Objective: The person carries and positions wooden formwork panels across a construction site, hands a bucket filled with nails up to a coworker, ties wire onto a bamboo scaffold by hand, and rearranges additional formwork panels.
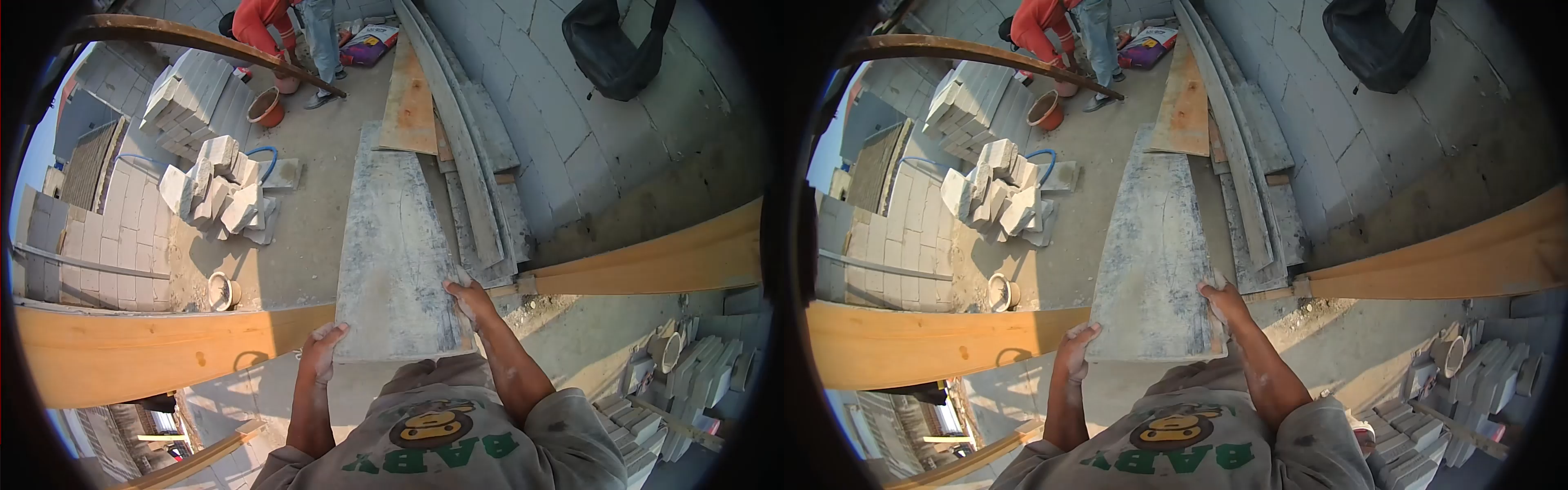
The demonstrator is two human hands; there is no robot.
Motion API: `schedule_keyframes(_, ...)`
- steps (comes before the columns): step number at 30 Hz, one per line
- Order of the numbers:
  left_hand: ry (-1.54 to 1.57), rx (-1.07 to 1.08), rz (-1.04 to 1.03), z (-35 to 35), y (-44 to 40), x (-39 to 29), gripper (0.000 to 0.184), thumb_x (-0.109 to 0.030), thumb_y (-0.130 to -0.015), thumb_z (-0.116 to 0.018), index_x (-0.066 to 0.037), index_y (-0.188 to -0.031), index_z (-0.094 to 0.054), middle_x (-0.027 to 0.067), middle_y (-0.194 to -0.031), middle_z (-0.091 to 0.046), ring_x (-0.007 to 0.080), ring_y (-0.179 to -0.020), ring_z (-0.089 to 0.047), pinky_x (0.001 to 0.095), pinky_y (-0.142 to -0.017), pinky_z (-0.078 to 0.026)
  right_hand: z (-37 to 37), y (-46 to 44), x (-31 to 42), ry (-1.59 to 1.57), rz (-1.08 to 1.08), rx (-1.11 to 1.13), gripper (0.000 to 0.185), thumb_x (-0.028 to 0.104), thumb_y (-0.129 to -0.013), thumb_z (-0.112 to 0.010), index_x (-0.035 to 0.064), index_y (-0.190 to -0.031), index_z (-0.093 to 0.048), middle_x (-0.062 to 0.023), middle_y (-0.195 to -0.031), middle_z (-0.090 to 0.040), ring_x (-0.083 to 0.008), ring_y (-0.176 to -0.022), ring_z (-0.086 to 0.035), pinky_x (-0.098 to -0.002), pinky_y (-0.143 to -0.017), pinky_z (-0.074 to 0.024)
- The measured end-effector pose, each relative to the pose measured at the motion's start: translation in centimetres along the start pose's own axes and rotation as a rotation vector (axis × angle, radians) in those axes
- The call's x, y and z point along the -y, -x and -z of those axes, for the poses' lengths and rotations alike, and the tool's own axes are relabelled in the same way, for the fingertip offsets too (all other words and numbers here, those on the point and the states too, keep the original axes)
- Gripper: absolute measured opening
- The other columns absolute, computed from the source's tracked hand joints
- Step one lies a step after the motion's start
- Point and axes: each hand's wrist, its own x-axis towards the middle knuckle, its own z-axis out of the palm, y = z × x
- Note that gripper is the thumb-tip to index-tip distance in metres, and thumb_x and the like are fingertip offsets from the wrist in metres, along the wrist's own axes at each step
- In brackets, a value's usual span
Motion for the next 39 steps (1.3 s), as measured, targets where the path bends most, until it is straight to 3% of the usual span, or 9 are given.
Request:
schedule_keyframes(3,0.098,0.044,-0.040,2.0,3.3,-5.2,0.031,-0.024,-0.082,-0.059,0.003,-0.096,-0.058,0.0073,-0.079,-0.062,0.0154,-0.064,-0.059,0.0252,-0.056,-0.045,-3.6,6.0,5.5,-0.119,0.169,0.081,0.057,0.017,-0.082,-0.059,0.0002,-0.133,-0.040,-0.0126,-0.124,-0.050,-0.0159,-0.100,-0.052,-0.0245,-0.079,-0.0432)
schedule_keyframes(9,0.397,-0.004,-0.264,2.0,10.2,-15.0,0.039,-0.043,-0.091,-0.043,-0.007,-0.087,-0.057,0.0020,-0.059,-0.057,0.0119,-0.047,-0.053,0.0220,-0.041,-0.040,-8.7,15.1,16.5,-0.069,0.287,0.439,0.055,0.041,-0.086,-0.055,-0.0014,-0.122,-0.047,-0.0191,-0.113,-0.055,-0.0201,-0.100,-0.056,-0.0291,-0.073,-0.0502)
schedule_keyframes(13,0.341,0.040,-0.604,2.9,6.3,-17.4,0.051,-0.055,-0.090,-0.039,-0.007,-0.086,-0.055,0.0034,-0.070,-0.058,0.0132,-0.062,-0.057,0.0231,-0.056,-0.045,-11.1,13.8,21.9,0.005,0.345,0.610,0.068,0.058,-0.086,-0.045,-0.0027,-0.116,-0.048,-0.0212,-0.103,-0.058,-0.0245,-0.087,-0.063,-0.0297,-0.065,-0.0540)
schedule_keyframes(18,0.406,-0.363,-0.920,3.0,1.2,-17.2,0.059,-0.058,-0.088,-0.041,-0.006,-0.115,-0.046,0.0086,-0.097,-0.054,0.0206,-0.089,-0.057,0.0319,-0.073,-0.047,-13.6,11.3,22.8,0.206,0.652,0.769,0.089,0.072,-0.072,-0.051,-0.0013,-0.120,-0.045,-0.0194,-0.102,-0.059,-0.0260,-0.091,-0.063,-0.0313,-0.066,-0.0555)
schedule_keyframes(24,-0.206,-0.705,-1.206,3.7,-1.9,-14.0,0.045,-0.036,-0.094,-0.043,-0.002,-0.123,-0.050,0.0095,-0.108,-0.054,0.0178,-0.098,-0.051,0.0305,-0.086,-0.041,-12.6,11.2,21.8,0.694,0.701,0.740,0.065,0.048,-0.070,-0.071,0.0070,-0.118,-0.054,-0.0134,-0.101,-0.061,-0.0202,-0.086,-0.063,-0.0297,-0.062,-0.0513)
schedule_keyframes(28,0.386,-0.262,-1.110,4.1,-2.4,-13.4,0.039,-0.026,-0.092,-0.047,-0.004,-0.124,-0.048,0.0073,-0.109,-0.054,0.0186,-0.099,-0.053,0.0330,-0.089,-0.042,-12.2,14.5,22.7,1.486,1.123,0.283,0.052,0.031,-0.066,-0.077,0.0129,-0.112,-0.060,-0.0108,-0.089,-0.061,-0.0230,-0.073,-0.063,-0.0348,-0.059,-0.0505)
schedule_keyframes(32,0.497,-0.283,-1.119,2.9,-2.2,-14.4,0.034,-0.020,-0.091,-0.049,-0.004,-0.121,-0.049,0.0084,-0.114,-0.052,0.0174,-0.107,-0.049,0.0341,-0.094,-0.039,-11.7,10.7,21.6,1.102,1.616,0.288,0.051,0.029,-0.062,-0.076,0.0115,-0.108,-0.061,-0.0104,-0.079,-0.058,-0.0255,-0.069,-0.059,-0.0367,-0.057,-0.0489)
schedule_keyframes(34,0.610,-0.018,-1.162,2.8,-2.6,-14.9,0.032,-0.025,-0.091,-0.050,-0.004,-0.116,-0.050,0.0086,-0.112,-0.051,0.0176,-0.108,-0.047,0.0338,-0.095,-0.037,-12.6,7.9,21.4,0.852,1.856,0.309,0.050,0.028,-0.059,-0.077,0.0098,-0.103,-0.062,-0.0096,-0.076,-0.056,-0.0246,-0.068,-0.058,-0.0363,-0.057,-0.0488)
schedule_keyframes(39,0.774,0.162,-1.263,0.8,-1.6,-19.1,0.039,-0.035,-0.092,-0.047,-0.004,-0.116,-0.045,0.0089,-0.111,-0.048,0.0199,-0.107,-0.045,0.0351,-0.097,-0.036,-15.8,4.6,23.2,0.796,1.865,0.520,0.039,0.023,-0.057,-0.078,0.0077,-0.087,-0.058,-0.0065,-0.071,-0.053,-0.0225,-0.063,-0.058,-0.0339,-0.050,-0.0465)
